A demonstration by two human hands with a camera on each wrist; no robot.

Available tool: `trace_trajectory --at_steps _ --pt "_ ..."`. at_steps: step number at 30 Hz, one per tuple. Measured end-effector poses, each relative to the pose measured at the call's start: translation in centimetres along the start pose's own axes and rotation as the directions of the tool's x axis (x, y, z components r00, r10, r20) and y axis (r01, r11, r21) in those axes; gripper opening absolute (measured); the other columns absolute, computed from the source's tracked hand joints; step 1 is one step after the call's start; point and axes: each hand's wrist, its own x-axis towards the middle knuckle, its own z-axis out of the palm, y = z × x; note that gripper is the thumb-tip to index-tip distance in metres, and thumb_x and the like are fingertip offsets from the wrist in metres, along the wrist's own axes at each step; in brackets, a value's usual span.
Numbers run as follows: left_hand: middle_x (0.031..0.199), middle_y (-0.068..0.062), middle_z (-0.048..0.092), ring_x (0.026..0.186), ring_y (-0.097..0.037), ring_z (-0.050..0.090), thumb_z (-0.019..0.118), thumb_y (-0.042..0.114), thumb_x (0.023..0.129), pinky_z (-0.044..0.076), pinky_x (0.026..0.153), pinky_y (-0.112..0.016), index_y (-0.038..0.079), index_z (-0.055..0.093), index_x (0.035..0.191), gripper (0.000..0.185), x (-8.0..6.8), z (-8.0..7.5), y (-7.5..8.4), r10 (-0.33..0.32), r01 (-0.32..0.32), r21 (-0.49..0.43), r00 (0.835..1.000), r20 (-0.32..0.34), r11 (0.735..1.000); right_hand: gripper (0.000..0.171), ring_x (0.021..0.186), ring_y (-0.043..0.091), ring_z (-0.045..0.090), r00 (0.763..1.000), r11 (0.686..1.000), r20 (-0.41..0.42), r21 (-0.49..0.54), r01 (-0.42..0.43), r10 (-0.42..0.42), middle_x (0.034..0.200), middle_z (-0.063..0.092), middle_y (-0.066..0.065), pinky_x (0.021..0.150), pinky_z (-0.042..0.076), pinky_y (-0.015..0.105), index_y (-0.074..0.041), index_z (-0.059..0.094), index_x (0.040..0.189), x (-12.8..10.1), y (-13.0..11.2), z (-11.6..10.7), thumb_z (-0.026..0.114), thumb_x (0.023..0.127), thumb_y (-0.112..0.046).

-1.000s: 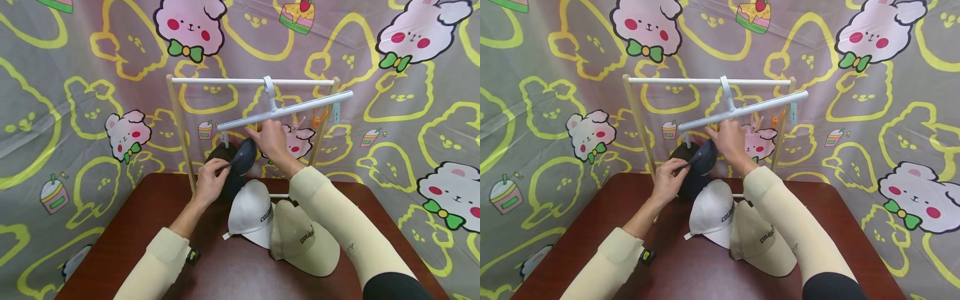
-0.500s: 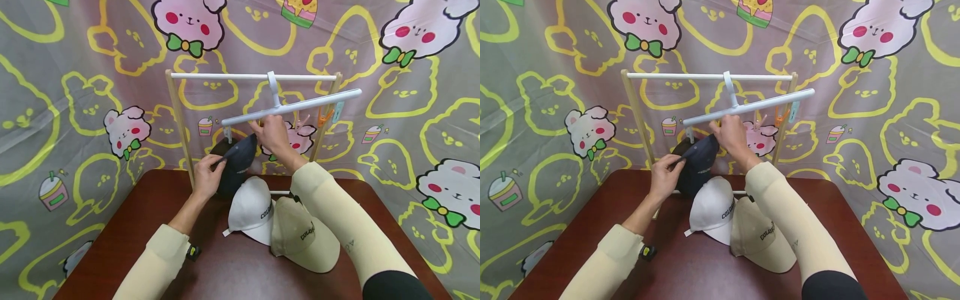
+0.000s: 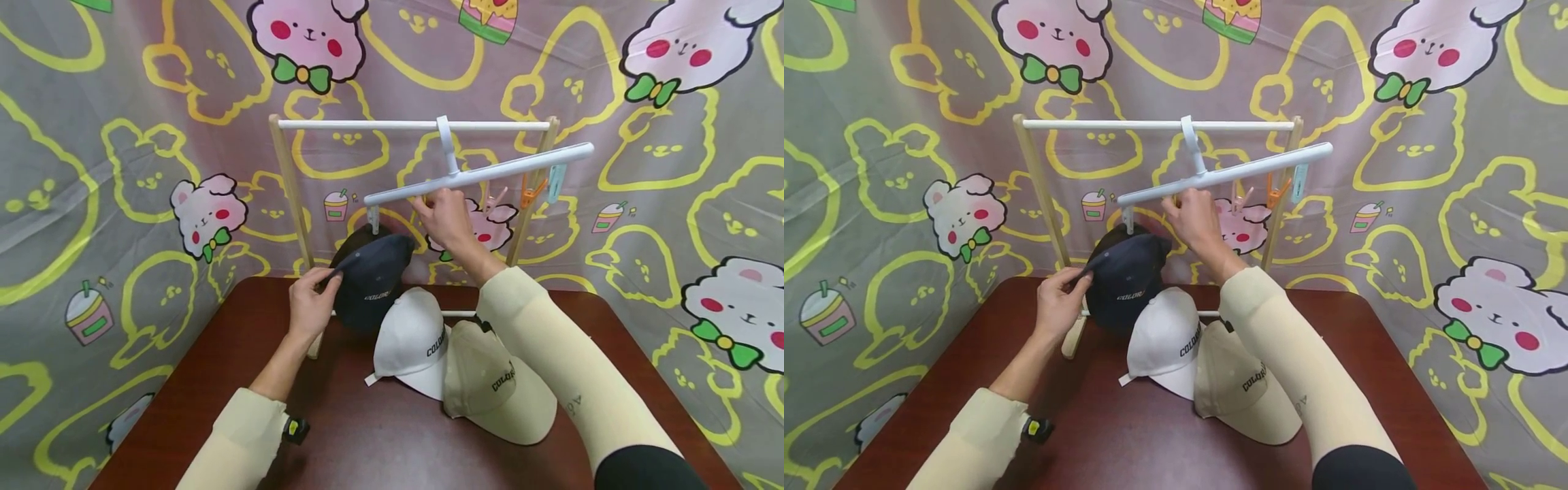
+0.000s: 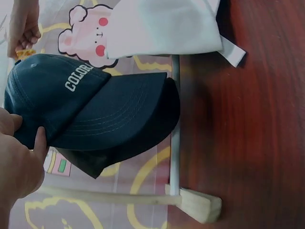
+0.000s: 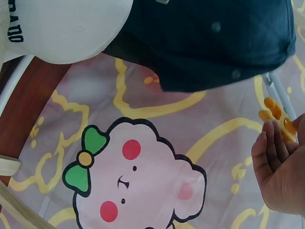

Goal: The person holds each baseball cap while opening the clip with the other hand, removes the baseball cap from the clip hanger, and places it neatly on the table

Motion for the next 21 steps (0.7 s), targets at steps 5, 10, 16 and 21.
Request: trace_trajectory --at_steps 5,10,16,21 --pt "0.095 -0.011 0.074 0.083 -0.015 0.063 0.074 0.007 0.094 0.046 0.069 -0.014 0.0 0.079 0.095 0.009 -1.1 -1.8 -0.5 -0.071 0.072 -0.01 0.997 0.02 0.997 0.047 0.043 0.021 0.044 1.0 0.999 -0.015 -0.051 0.016 -0.017 0.051 0.043 0.004 0.042 0.031 0.032 -0.004 0.056 0.059 -0.3 -0.1 -0.1 0.07 0.096 -0.03" --pt "0.095 -0.011 0.075 0.084 -0.01 0.063 0.075 0.008 0.094 0.047 0.072 -0.015 0.001 0.079 0.094 0.008 -2.4 -3.0 -0.8 -0.106 0.107 -0.031 0.993 0.049 0.994 0.04 0.047 0.021 0.048 1.0 0.999 -0.029 -0.047 0.003 -0.004 0.053 0.05 0.004 0.044 0.033 0.032 -0.007 0.062 0.061 -0.5 0.1 -0.1 0.069 0.096 -0.026" --pt "0.095 -0.017 0.073 0.081 -0.01 0.063 0.073 0.003 0.094 0.048 0.07 -0.013 -0.003 0.078 0.095 0.008 -3.6 -4.1 -0.6 -0.136 0.139 -0.074 0.99 0.043 0.988 0.038 0.05 0.02 0.048 1.0 1.0 -0.002 0.006 0.016 -0.016 0.055 0.054 0.004 0.048 0.032 0.032 -0.007 0.064 0.065 -0.4 0.4 -0.2 0.068 0.098 -0.025" --pt "0.096 -0.024 0.072 0.077 -0.012 0.064 0.069 -0.001 0.095 0.048 0.067 -0.014 -0.009 0.076 0.099 0.011 -4.4 -5.5 0.5 -0.199 0.203 -0.083 0.978 0.056 0.976 0.036 0.051 0.017 0.046 0.99 0.996 0.138 0.085 -0.006 -0.005 0.058 0.056 0.005 0.048 0.032 0.029 -0.006 0.066 0.07 -0.2 0.3 -0.9 0.068 0.099 -0.026"
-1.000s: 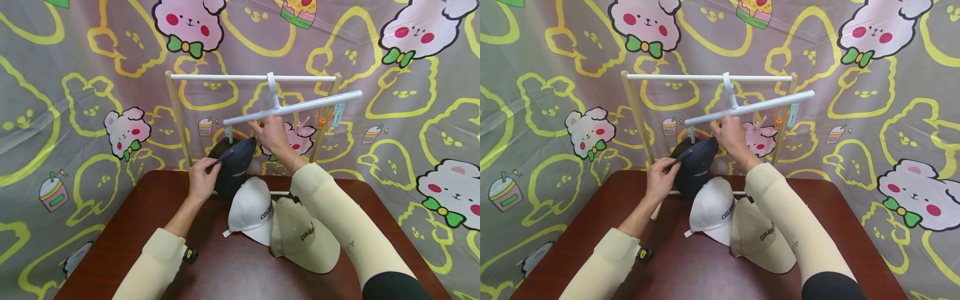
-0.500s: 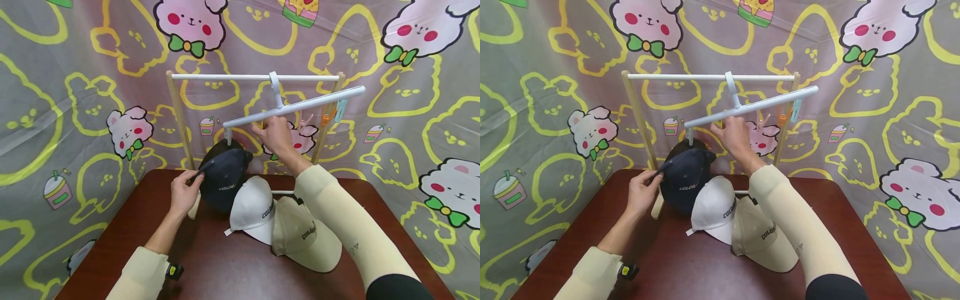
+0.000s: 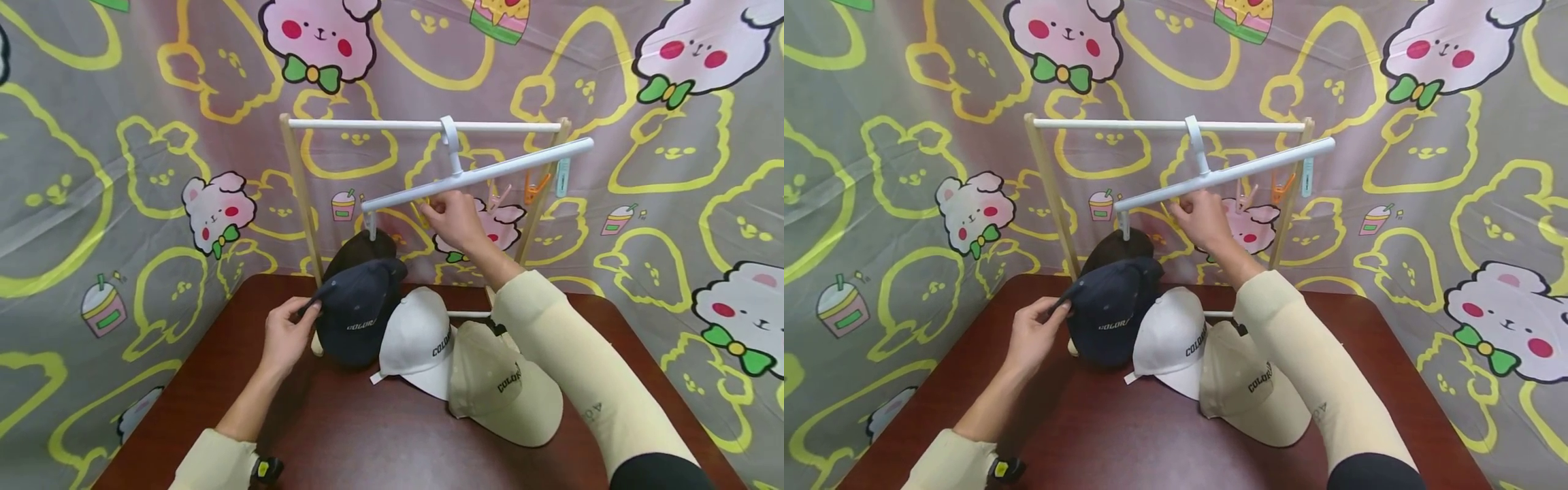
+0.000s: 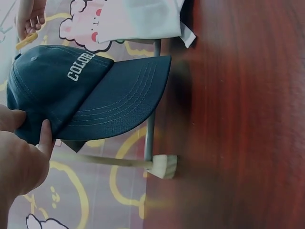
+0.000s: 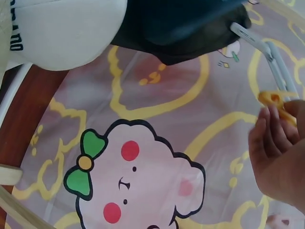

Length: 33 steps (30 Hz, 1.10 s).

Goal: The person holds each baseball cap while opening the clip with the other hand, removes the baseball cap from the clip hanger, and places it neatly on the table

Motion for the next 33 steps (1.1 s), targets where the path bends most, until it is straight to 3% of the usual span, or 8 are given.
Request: trace_trajectory --at_steps 4,7,12,17,21,25,30,33 --pt "0.097 -0.022 0.073 0.079 -0.008 0.068 0.069 0.004 0.097 0.049 0.07 -0.014 -0.005 0.077 0.101 0.012 -0.4 -1.0 -2.0 -0.069 0.069 0.001 0.998 -0.011 0.998 0.028 0.05 0.014 0.049 0.986 0.983 0.153 0.161 -0.085 0.061 0.067 0.063 0.007 0.047 0.037 0.027 -0.003 0.07 0.087 -0.2 0.1 -0.9 0.066 0.101 -0.027" --pt "0.101 -0.022 0.072 0.083 -0.009 0.071 0.067 0.007 0.099 0.051 0.075 -0.015 -0.005 0.076 0.104 0.015 -0.8 -1.8 -2.9 -0.135 0.135 0.005 0.991 0.002 0.991 0.024 0.051 0.013 0.05 0.975 0.957 0.21 0.257 -0.131 0.076 0.074 0.065 0.012 0.046 0.04 0.026 -0.001 0.07 0.098 -0.5 0.3 -1.4 0.066 0.102 -0.024" --pt "0.114 -0.025 0.066 0.089 -0.007 0.073 0.063 0.009 0.102 0.056 0.086 -0.021 -0.01 0.071 0.109 0.022 -1.6 -3.2 -3.3 -0.229 0.23 -0.016 0.971 0.068 0.973 0.026 0.06 0.012 0.055 0.97 0.95 0.236 0.282 -0.132 0.065 0.083 0.065 0.022 0.05 0.044 0.024 0.003 0.068 0.111 -0.6 0.7 -1.9 0.065 0.102 -0.021" --pt "0.116 -0.025 0.061 0.093 -0.008 0.072 0.061 0.006 0.102 0.058 0.088 -0.031 -0.014 0.067 0.109 0.022 -2.2 -5.2 -4.0 -0.287 0.294 -0.02 0.944 0.164 0.956 0.032 0.063 0.01 0.058 0.961 0.949 0.268 0.278 -0.15 0.074 0.085 0.068 0.015 0.053 0.049 0.023 0.004 0.067 0.119 -0.8 0.8 -2.1 0.064 0.102 -0.023" --pt "0.112 -0.024 0.064 0.095 -0.017 0.073 0.063 0.007 0.102 0.059 0.087 -0.04 -0.011 0.068 0.11 0.02 -2.5 -7.1 -4.6 -0.296 0.288 0.072 0.913 0.281 0.955 0.032 0.063 0.009 0.059 0.962 0.951 0.262 0.271 -0.148 0.075 0.081 0.067 0.006 0.053 0.049 0.023 0.005 0.067 0.121 -0.8 0.8 -2.2 0.064 0.102 -0.02" --pt "0.11 -0.018 0.068 0.093 -0.026 0.074 0.066 0.012 0.101 0.061 0.081 -0.04 -0.004 0.07 0.112 0.02 -2.8 -9.0 -5.0 -0.323 0.244 0.246 0.876 0.359 0.938 0.029 0.061 0.009 0.059 0.964 0.953 0.256 0.269 -0.141 0.07 0.08 0.066 0.006 0.053 0.049 0.023 0.005 0.068 0.119 -0.8 0.8 -2.2 0.064 0.102 -0.019" --pt "0.087 -0.01 0.067 0.075 -0.023 0.064 0.067 0.013 0.099 0.053 0.063 -0.033 0.001 0.072 0.097 0.013 -3.0 -10.9 -5.4 -0.378 0.176 0.447 0.827 0.415 0.877 0.027 0.061 0.014 0.059 0.964 0.954 0.253 0.264 -0.144 0.075 0.081 0.066 0.008 0.053 0.049 0.025 0.003 0.068 0.118 -1.0 0.6 -2.0 0.064 0.102 -0.02" --pt "0.079 -0.008 0.065 0.069 -0.02 0.056 0.066 0.012 0.099 0.045 0.059 -0.033 0.002 0.072 0.095 0.013 -2.8 -11.5 -5.1 -0.392 0.125 0.53 0.814 0.428 0.839 0.027 0.061 0.018 0.059 0.966 0.956 0.244 0.253 -0.151 0.088 0.08 0.067 0.008 0.052 0.048 0.026 0.001 0.069 0.118 -1.1 0.6 -1.9 0.064 0.102 -0.02"
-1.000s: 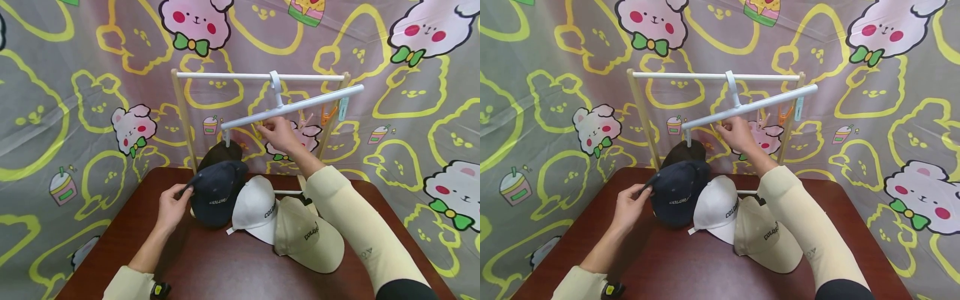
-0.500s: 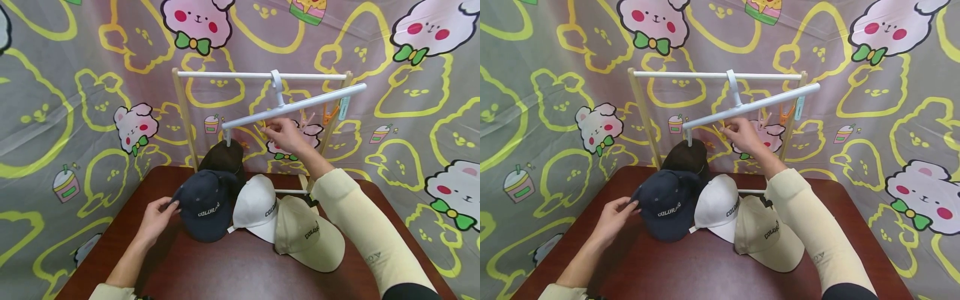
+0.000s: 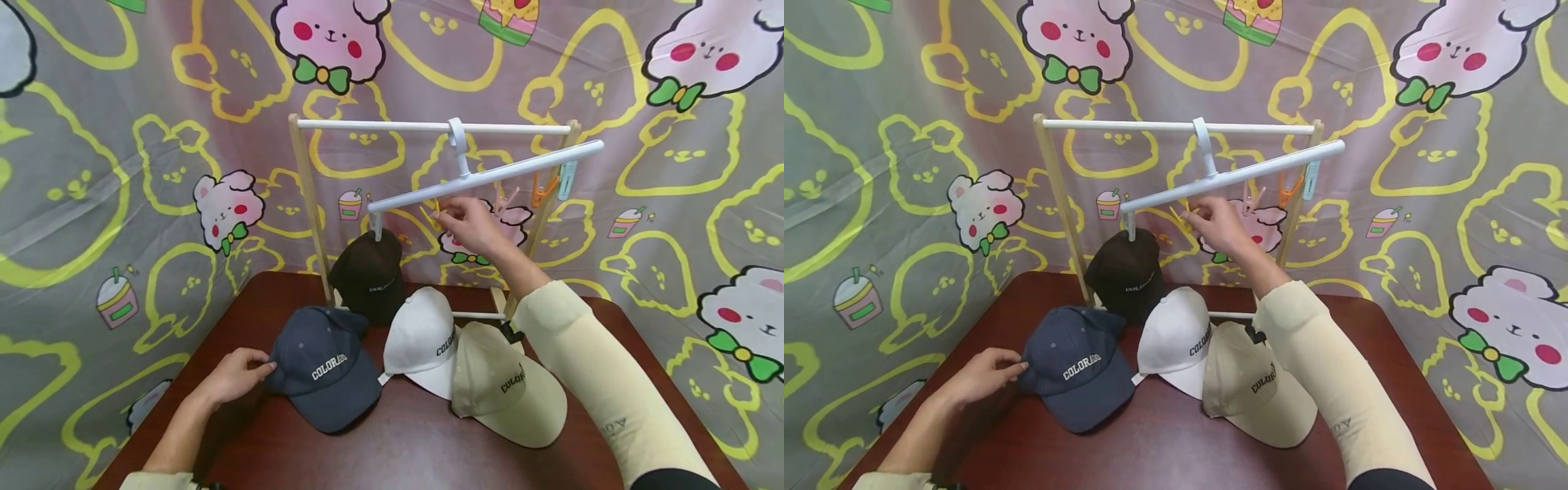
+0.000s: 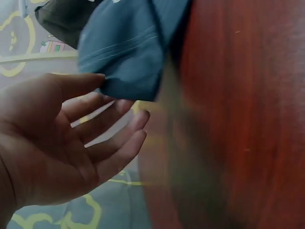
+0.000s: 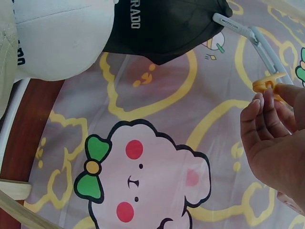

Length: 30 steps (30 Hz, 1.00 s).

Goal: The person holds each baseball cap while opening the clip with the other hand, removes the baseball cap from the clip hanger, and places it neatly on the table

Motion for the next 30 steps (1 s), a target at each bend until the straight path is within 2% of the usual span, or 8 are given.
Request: trace_trajectory --at_steps 4,8,13,17,19,22,26,30 --pt "0.087 -0.007 0.069 0.073 -0.019 0.058 0.066 0.015 0.098 0.046 0.063 -0.035 0.002 0.074 0.102 0.016 0.4 -0.9 0.8 0.016 -0.011 0.112 0.999 -0.045 0.994 0.028 0.063 0.02 0.06 1.0 1.0 0.002 -0.006 -0.002 0.002 0.081 0.067 0.008 0.053 0.049 0.026 0.001 0.068 0.12 0.0 0.2 0.2 0.063 0.103 -0.021" --pt "0.1 -0.01 0.072 0.085 -0.025 0.064 0.068 0.017 0.098 0.052 0.071 -0.042 0.003 0.075 0.105 0.017 1.4 -1.6 3.0 0.085 -0.068 0.172 0.992 -0.094 0.983 0.03 0.067 0.022 0.062 1.0 1.0 0.008 -0.008 -0.008 0.008 0.084 0.068 0.011 0.055 0.051 0.025 0.003 0.065 0.123 -0.2 0.4 0.1 0.061 0.104 -0.02" --pt "0.104 -0.013 0.073 0.095 -0.031 0.066 0.067 0.016 0.098 0.054 0.083 -0.051 0.002 0.074 0.108 0.018 3.1 -1.8 6.7 0.175 -0.15 0.161 0.972 -0.159 0.976 0.031 0.073 0.029 0.065 1.0 0.999 0.011 -0.047 -0.014 0.014 0.09 0.069 0.016 0.056 0.051 0.023 0.005 0.065 0.122 -0.3 0.4 -0.1 0.057 0.105 -0.019" --pt "0.11 -0.019 0.072 0.104 -0.037 0.066 0.068 0.016 0.097 0.051 0.091 -0.055 -0.003 0.068 0.118 0.029 5.4 -1.6 9.4 0.212 -0.186 0.138 0.955 -0.207 0.973 0.033 0.073 0.024 0.061 0.999 0.997 0.031 -0.07 -0.019 0.021 0.094 0.068 0.018 0.058 0.049 0.025 0.006 0.062 0.124 -0.4 0.3 -0.1 0.055 0.106 -0.021" --pt "0.117 -0.023 0.069 0.111 -0.04 0.063 0.069 0.017 0.096 0.049 0.097 -0.056 -0.005 0.064 0.126 0.037 6.8 -1.2 10.7 0.222 -0.197 0.137 0.954 -0.203 0.971 0.035 0.074 0.022 0.06 0.999 0.997 0.039 -0.077 -0.028 0.031 0.097 0.067 0.021 0.06 0.048 0.025 0.006 0.06 0.128 -0.5 0.2 -0.1 0.054 0.107 -0.021" --pt "0.129 -0.029 0.061 0.122 -0.045 0.057 0.07 0.02 0.095 0.044 0.105 -0.058 -0.009 0.053 0.137 0.054 8.7 -0.6 12.3 0.215 -0.19 0.156 0.962 -0.169 0.969 0.038 0.078 0.025 0.061 0.998 0.996 0.044 -0.075 -0.04 0.043 0.101 0.067 0.025 0.064 0.048 0.026 0.008 0.055 0.133 -0.7 0.2 0.0 0.052 0.107 -0.02" --pt "0.138 -0.033 0.054 0.129 -0.047 0.052 0.07 0.024 0.095 0.041 0.11 -0.057 -0.012 0.044 0.143 0.066 10.7 0.0 13.8 0.158 -0.145 0.121 0.981 -0.109 0.982 0.039 0.082 0.033 0.062 0.999 0.997 0.038 -0.066 -0.035 0.038 0.099 0.066 0.024 0.064 0.048 0.026 0.009 0.054 0.135 -0.9 0.3 0.1 0.052 0.107 -0.02" --pt "0.142 -0.032 0.052 0.132 -0.046 0.05 0.07 0.023 0.095 0.04 0.111 -0.054 -0.011 0.045 0.143 0.064 12.1 0.5 14.3 0.091 -0.09 0.049 0.995 -0.036 0.995 0.034 0.076 0.036 0.061 0.999 0.998 0.03 -0.061 -0.007 0.009 0.088 0.064 0.015 0.059 0.046 0.026 0.007 0.058 0.128 -0.8 0.4 0.2 0.052 0.107 -0.019"
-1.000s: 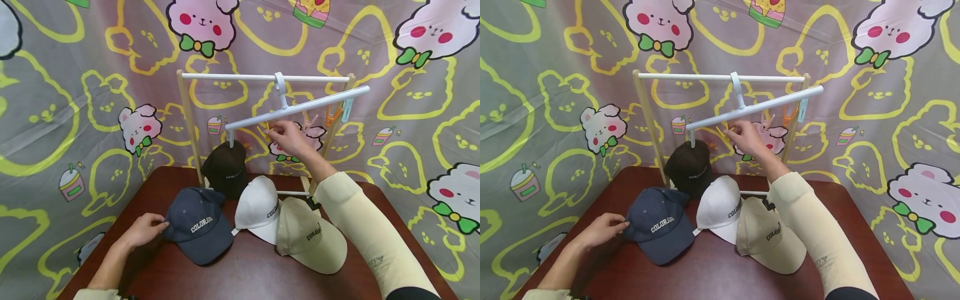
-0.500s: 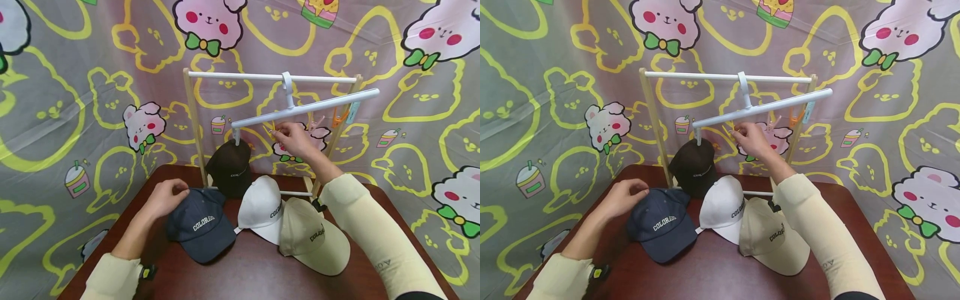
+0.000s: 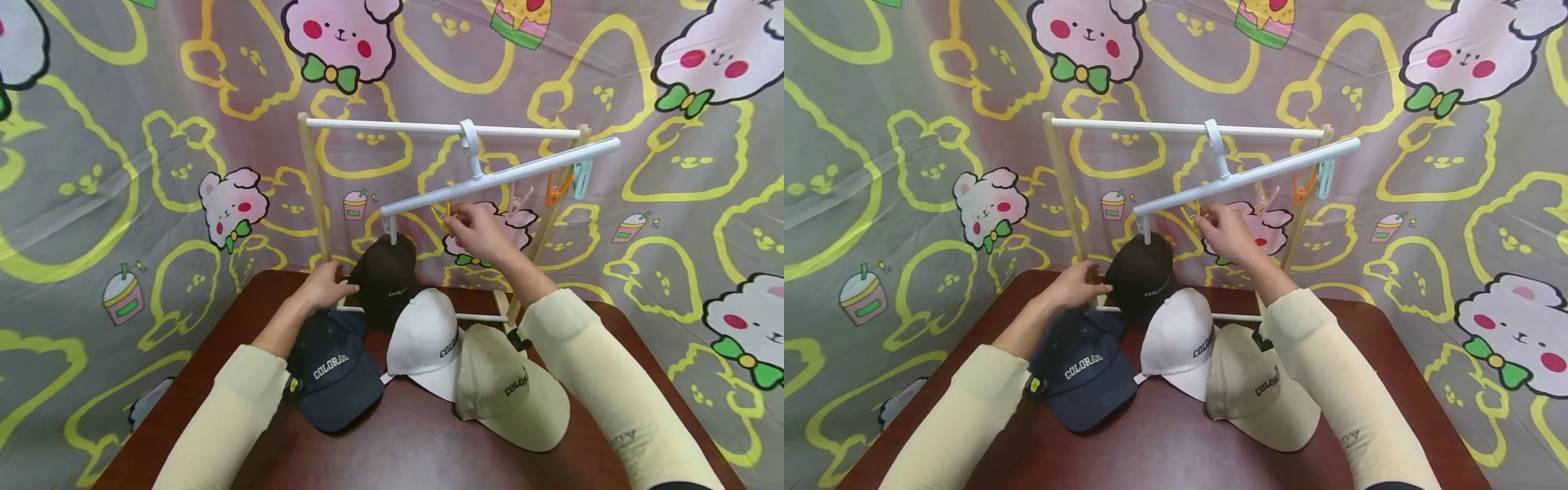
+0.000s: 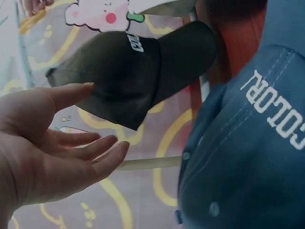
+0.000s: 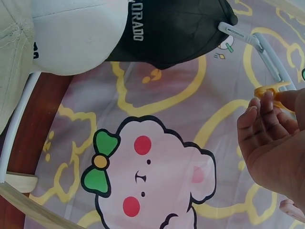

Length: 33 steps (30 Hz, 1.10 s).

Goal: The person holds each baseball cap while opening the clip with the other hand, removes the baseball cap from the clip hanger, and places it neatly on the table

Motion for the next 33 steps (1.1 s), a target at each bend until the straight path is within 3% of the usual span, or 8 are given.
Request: trace_trajectory --at_steps 4,11,18,21,24,28,33 --pt "0.14 -0.031 0.054 0.132 -0.045 0.05 0.069 0.017 0.095 0.043 0.109 -0.052 -0.01 0.05 0.139 0.055 1.0 0.8 -0.6 -0.011 0.015 -0.074 0.999 0.053 0.997 0.029 0.069 0.03 0.059 1.0 1.0 -0.007 0.006 0.025 -0.025 0.082 0.063 0.011 0.055 0.044 0.027 0.007 0.06 0.122 0.1 0.0 0.1 0.053 0.107 -0.017" --pt "0.138 -0.03 0.056 0.13 -0.045 0.053 0.068 0.007 0.095 0.049 0.103 -0.049 -0.009 0.051 0.14 0.05 1.9 1.9 -1.1 0.037 -0.019 -0.21 0.996 0.083 0.977 0.03 0.071 0.029 0.06 0.999 0.999 -0.015 0.0 0.034 -0.034 0.088 0.065 0.02 0.057 0.046 0.026 0.006 0.061 0.123 0.2 0.0 0.0 0.052 0.107 -0.017" --pt "0.139 -0.027 0.052 0.122 -0.041 0.059 0.067 0.011 0.098 0.055 0.095 -0.045 -0.006 0.051 0.137 0.046 2.2 2.7 -0.6 -0.019 0.042 -0.32 0.997 0.077 0.947 0.03 0.074 0.034 0.061 0.999 0.999 -0.032 -0.008 0.039 -0.039 0.09 0.066 0.026 0.058 0.046 0.025 0.006 0.062 0.122 0.1 0.1 -0.3 0.053 0.107 -0.019" --pt "0.131 -0.025 0.055 0.105 -0.038 0.067 0.067 0.009 0.098 0.059 0.084 -0.038 -0.006 0.056 0.129 0.036 2.1 3.4 -0.7 -0.033 0.043 -0.356 0.999 0.034 0.933 0.03 0.076 0.035 0.061 0.999 0.999 -0.028 -0.009 0.037 -0.037 0.091 0.066 0.025 0.059 0.046 0.025 0.005 0.062 0.123 0.1 0.2 -0.3 0.052 0.107 -0.019" --pt "0.125 -0.024 0.056 0.091 -0.036 0.068 0.063 0.005 0.1 0.061 0.076 -0.038 -0.007 0.059 0.121 0.025 1.9 4.1 -1.0 -0.055 0.038 -0.434 0.998 -0.026 0.9 0.032 0.077 0.036 0.063 0.999 1.0 -0.02 -0.001 0.03 -0.03 0.091 0.066 0.023 0.06 0.047 0.025 0.006 0.061 0.125 0.0 0.3 -0.3 0.052 0.107 -0.019" --pt "0.124 -0.026 0.056 0.088 -0.034 0.067 0.057 0.003 0.102 0.062 0.078 -0.045 -0.008 0.058 0.118 0.019 1.3 5.0 -1.0 -0.086 0.021 -0.528 0.991 -0.099 0.849 0.032 0.079 0.041 0.063 1.0 1.0 -0.02 0.008 0.023 -0.023 0.09 0.065 0.021 0.06 0.048 0.026 0.006 0.061 0.126 -0.1 0.4 -0.2 0.052 0.107 -0.019" --pt "0.121 -0.024 0.062 0.101 -0.035 0.071 0.056 0.008 0.104 0.059 0.086 -0.043 -0.003 0.06 0.121 0.021 0.5 5.5 -0.7 -0.088 -0.039 -0.473 0.965 -0.245 0.88 0.031 0.077 0.035 0.063 0.999 1.0 -0.039 -0.004 0.019 -0.019 0.09 0.066 0.022 0.059 0.047 0.025 0.006 0.063 0.124 -0.3 0.4 -0.2 0.054 0.107 -0.019"
